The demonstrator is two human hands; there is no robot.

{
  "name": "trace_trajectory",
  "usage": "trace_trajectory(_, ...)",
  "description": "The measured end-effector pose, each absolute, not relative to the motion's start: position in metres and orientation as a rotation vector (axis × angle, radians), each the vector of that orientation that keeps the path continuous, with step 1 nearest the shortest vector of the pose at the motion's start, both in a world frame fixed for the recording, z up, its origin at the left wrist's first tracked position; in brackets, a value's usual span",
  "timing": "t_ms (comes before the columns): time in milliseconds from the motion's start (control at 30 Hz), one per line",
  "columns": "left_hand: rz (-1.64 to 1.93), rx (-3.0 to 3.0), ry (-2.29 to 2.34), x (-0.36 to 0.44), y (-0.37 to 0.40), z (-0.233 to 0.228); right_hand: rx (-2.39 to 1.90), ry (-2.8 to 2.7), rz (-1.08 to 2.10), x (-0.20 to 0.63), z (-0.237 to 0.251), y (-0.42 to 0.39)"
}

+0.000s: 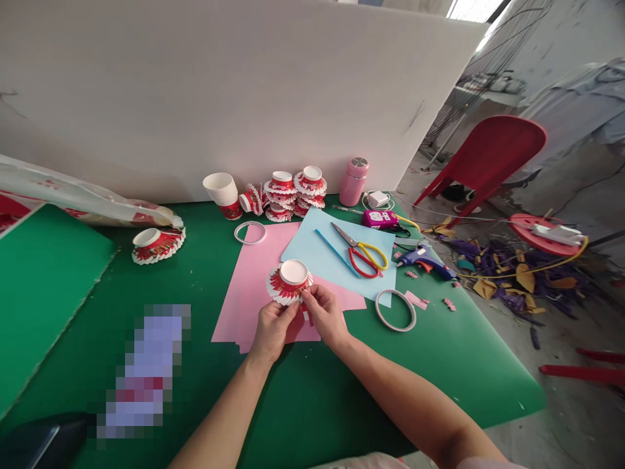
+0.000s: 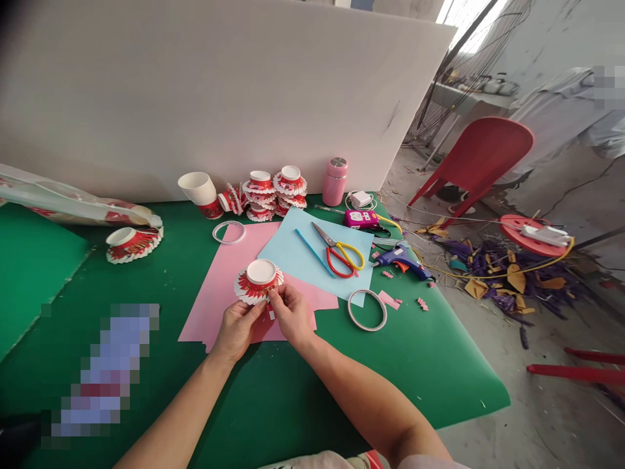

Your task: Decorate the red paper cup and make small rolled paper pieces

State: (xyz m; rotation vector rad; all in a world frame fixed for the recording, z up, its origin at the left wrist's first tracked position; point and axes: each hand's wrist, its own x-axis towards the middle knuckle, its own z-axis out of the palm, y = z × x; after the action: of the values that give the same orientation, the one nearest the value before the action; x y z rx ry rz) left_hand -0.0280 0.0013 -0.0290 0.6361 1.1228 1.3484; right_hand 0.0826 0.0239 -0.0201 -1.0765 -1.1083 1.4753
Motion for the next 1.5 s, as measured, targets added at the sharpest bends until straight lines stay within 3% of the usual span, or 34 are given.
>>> trace_trajectory(1500, 1.401, 0.574, 1.101, -0.0246, 0.0002, -0.0238, -0.985, -1.092, 1.534, 0.0825, -0.0177, 0.0213)
